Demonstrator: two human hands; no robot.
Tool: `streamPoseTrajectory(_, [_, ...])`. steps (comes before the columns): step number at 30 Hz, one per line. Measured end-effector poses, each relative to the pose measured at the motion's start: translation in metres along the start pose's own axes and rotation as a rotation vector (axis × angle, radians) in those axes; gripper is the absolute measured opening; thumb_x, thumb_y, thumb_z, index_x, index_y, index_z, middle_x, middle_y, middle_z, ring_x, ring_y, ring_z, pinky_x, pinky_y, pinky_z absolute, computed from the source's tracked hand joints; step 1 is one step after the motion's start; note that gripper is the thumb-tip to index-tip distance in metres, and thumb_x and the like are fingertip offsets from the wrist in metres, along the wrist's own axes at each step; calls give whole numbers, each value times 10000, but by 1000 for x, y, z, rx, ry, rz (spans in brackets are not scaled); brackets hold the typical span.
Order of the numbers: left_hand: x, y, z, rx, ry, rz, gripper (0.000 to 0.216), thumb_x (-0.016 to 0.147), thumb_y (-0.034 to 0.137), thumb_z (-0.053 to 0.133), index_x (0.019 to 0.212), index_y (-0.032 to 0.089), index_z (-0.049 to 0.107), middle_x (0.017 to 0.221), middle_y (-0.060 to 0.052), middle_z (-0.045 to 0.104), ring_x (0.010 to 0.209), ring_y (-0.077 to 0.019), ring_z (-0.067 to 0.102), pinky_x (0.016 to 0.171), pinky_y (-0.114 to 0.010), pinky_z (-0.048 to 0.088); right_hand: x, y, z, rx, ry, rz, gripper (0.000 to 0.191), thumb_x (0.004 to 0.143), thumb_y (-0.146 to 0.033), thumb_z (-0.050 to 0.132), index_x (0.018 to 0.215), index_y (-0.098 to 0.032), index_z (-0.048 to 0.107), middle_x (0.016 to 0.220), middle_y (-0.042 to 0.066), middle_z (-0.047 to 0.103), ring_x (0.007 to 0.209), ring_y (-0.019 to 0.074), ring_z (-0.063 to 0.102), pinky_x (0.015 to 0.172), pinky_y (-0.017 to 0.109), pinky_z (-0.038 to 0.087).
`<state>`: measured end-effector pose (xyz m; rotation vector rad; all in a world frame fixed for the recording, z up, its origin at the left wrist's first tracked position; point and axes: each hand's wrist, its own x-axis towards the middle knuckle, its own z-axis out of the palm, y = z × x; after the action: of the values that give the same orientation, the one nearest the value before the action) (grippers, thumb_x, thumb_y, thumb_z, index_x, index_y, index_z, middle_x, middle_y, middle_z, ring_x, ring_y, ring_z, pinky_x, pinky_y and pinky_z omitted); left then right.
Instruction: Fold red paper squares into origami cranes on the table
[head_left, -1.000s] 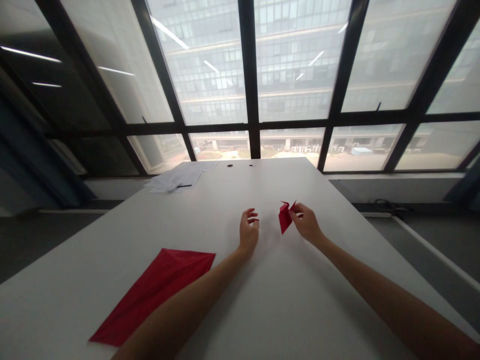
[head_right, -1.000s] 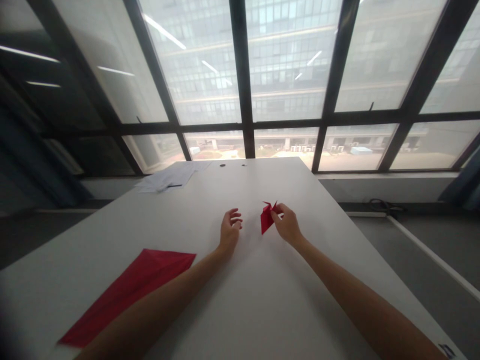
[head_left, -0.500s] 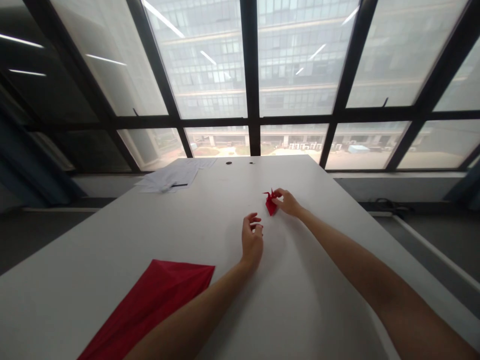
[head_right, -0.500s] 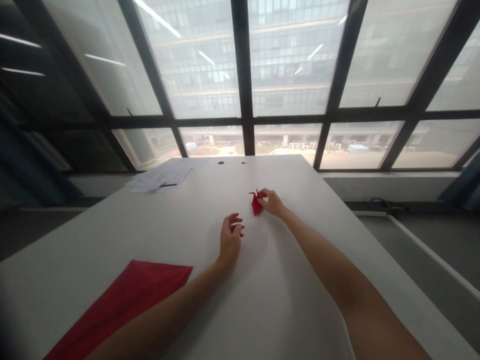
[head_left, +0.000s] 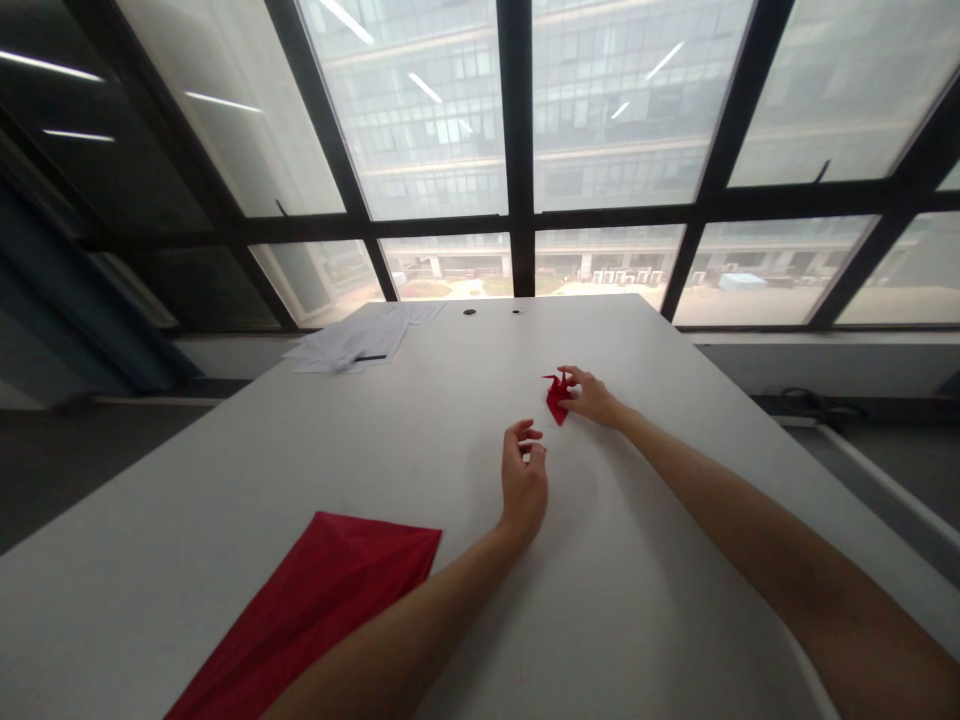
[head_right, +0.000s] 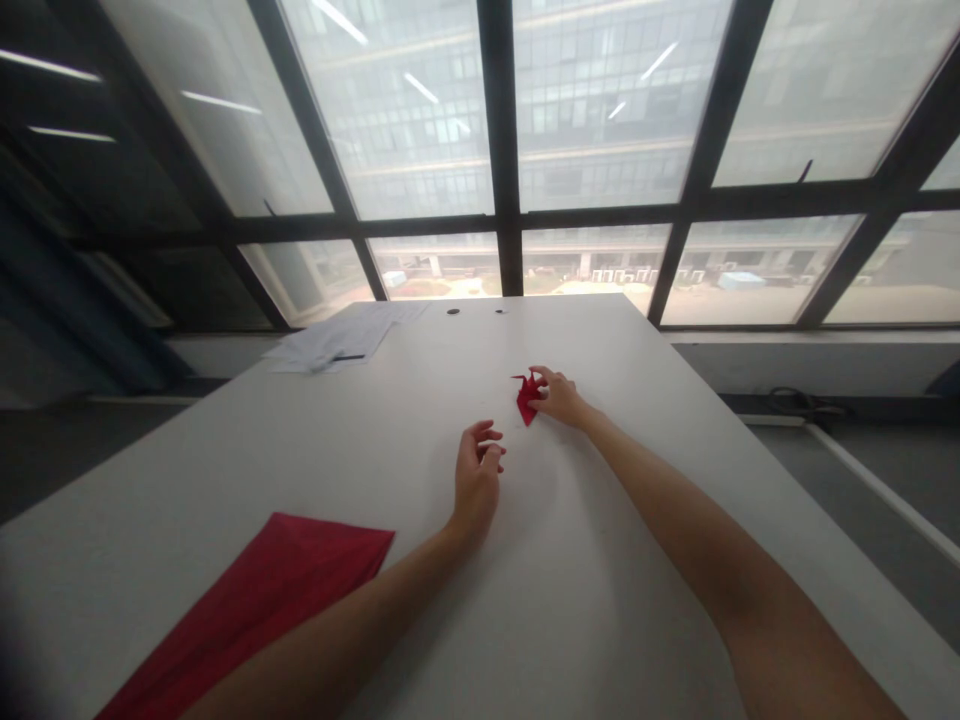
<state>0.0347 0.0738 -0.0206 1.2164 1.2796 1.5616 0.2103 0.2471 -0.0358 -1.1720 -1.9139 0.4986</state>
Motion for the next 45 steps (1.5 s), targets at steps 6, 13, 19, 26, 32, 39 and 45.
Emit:
streamPoseTrajectory(6, [2, 1, -1, -15, 14, -6, 345, 833, 189, 504, 1176, 210, 533, 1051, -67, 601, 815, -165, 574, 602, -245, 452, -3, -5, -3, 30, 61, -14, 727, 628, -212, 801, 1314, -257, 564, 1039, 48, 730, 1008, 267, 623, 937, 453, 445])
streamPoseTrajectory(13, [2, 4, -2, -99, 3, -34, 335, 835, 215, 507, 1169, 215, 535, 1040, -50, 608, 777, -141, 580, 590, -229, 444, -33, -16, -35, 76, 195, 23, 526, 736, -278, 673, 1252, -211, 596, 1074, 85, 717, 966, 247, 630, 834, 415, 489])
streamPoseTrajectory(19, [12, 16, -6, -257, -13, -169, 338, 776, 251, 543, 1107, 185, 566, 907, -37, 629, 670, -118, 585, 550, -218, 423, -87, -32, -38, 113, 266, 142, 275, 764, -328, 574, 941, -162, 704, 860, 98, 739, 763, 231, 666, 745, 397, 525])
streamPoseTrajectory(26, [27, 74, -12, -426, 2, -88, 305, 707, 249, 524, 1003, 180, 516, 656, 44, 513, 511, -80, 489, 502, -202, 370, -145, -63, -15, 112, 182, 160, 204, 746, -250, 534, 817, -196, 717, 780, 62, 740, 701, 217, 667, 694, 351, 526])
streamPoseTrajectory(32, [39, 144, -34, -409, -41, 136, 260, 749, 239, 565, 1006, 206, 546, 664, 52, 541, 553, -85, 512, 522, -191, 368, -158, -73, -15, 0, 118, 125, 230, 750, -178, 515, 865, -179, 715, 866, 77, 713, 778, 208, 643, 754, 326, 500])
streamPoseTrajectory(39, [14, 140, -161, 561, -599, 229, 247, 823, 344, 683, 1018, 193, 707, 1037, -73, 723, 964, -220, 674, 885, -366, 513, -161, -75, -17, -99, 30, 39, 210, 778, -167, 507, 864, -192, 697, 916, 79, 673, 880, 224, 617, 854, 345, 472])
streamPoseTrajectory(45, [-51, 115, -262, 1003, -711, 202, 374, 883, 391, 655, 1239, 277, 676, 1380, -82, 589, 1280, -264, 538, 1126, -430, 379, -163, -71, -12, -112, 12, -3, 227, 802, -190, 502, 917, -181, 697, 979, 99, 678, 928, 252, 610, 906, 392, 450])
